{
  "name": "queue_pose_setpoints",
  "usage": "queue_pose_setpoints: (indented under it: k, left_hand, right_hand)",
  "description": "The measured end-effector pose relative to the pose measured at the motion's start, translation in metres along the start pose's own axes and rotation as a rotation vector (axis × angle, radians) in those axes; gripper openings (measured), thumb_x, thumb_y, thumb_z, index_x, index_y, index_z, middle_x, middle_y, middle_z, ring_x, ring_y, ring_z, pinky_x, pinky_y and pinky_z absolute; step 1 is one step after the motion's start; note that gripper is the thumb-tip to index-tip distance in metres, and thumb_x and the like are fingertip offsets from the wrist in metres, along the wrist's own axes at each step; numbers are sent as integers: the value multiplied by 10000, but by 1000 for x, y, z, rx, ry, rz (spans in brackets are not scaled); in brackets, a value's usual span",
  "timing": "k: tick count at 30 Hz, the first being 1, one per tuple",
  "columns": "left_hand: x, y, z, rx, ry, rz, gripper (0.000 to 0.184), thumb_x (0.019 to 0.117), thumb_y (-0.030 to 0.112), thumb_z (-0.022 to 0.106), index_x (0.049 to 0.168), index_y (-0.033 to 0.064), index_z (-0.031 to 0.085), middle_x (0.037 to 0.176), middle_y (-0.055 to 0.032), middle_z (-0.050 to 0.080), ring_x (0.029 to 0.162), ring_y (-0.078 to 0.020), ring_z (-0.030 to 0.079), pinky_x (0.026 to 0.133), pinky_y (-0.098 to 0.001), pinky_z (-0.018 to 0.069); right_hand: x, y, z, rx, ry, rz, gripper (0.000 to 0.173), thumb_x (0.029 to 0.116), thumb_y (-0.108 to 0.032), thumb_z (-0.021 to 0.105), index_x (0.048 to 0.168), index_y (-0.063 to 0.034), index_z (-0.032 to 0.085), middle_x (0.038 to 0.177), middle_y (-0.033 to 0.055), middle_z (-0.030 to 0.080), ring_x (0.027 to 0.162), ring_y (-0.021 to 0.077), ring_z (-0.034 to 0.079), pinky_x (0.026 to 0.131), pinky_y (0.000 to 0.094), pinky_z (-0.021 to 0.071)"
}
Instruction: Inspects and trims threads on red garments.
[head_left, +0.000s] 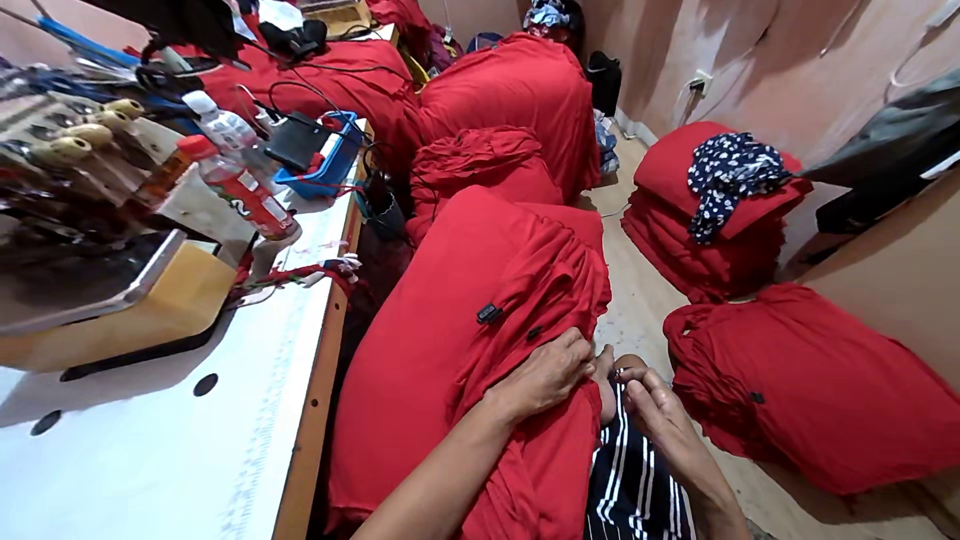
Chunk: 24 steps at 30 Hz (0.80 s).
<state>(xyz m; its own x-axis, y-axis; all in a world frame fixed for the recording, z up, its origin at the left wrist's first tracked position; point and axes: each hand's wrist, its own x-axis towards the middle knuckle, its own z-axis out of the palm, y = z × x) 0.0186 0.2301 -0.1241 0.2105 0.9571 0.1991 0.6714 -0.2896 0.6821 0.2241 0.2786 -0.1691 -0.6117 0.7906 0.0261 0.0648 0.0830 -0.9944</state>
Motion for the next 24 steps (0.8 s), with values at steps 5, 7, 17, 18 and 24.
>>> queue_pose_setpoints:
  k: [5,7,17,18,24]
  left_hand:
    - [0,-1,2,25,13,8,212,1026,67,518,1001,-102,643,1030,-244,627,944,-318,644,876,-403,528]
    - [0,-1,2,32,14,9,208,1023,59,522,999,-106,645,1032,-249,630,942,-322,647,878,-399,527]
    - [-1,-2,2,32,13,3,215,1024,63,515,1005,-106,646,1034,-245,628,947,-320,647,877,-408,529]
    - [0,0,1,33,4,-6,218,1026,63,512,1009,-107,647,1040,-247,627,952,-323,647,881,-411,528]
    - [-1,-1,3,47,2,5,208,1021,58,520,1006,-106,646,1029,-250,631,949,-333,649,883,-414,528]
  right_hand:
    - [0,-12,3,-86,-53,-33,203,1002,-192,552,1058,-19,642,819,-66,623,688,-41,566,650,159,490]
    - [1,-14,8,-97,-62,-6,188,987,-188,586,1040,-18,648,782,-70,619,652,-41,560,625,154,484]
    - [4,-14,8,-152,0,-37,189,970,-184,614,1017,-11,673,785,-55,631,650,-35,556,611,155,473]
    - [4,-14,8,-156,-5,-29,186,971,-184,614,1014,-13,675,783,-56,629,649,-34,556,611,155,473]
    - [7,-13,18,-193,-36,-35,206,972,-188,619,1013,5,678,771,-14,641,649,6,578,631,199,500]
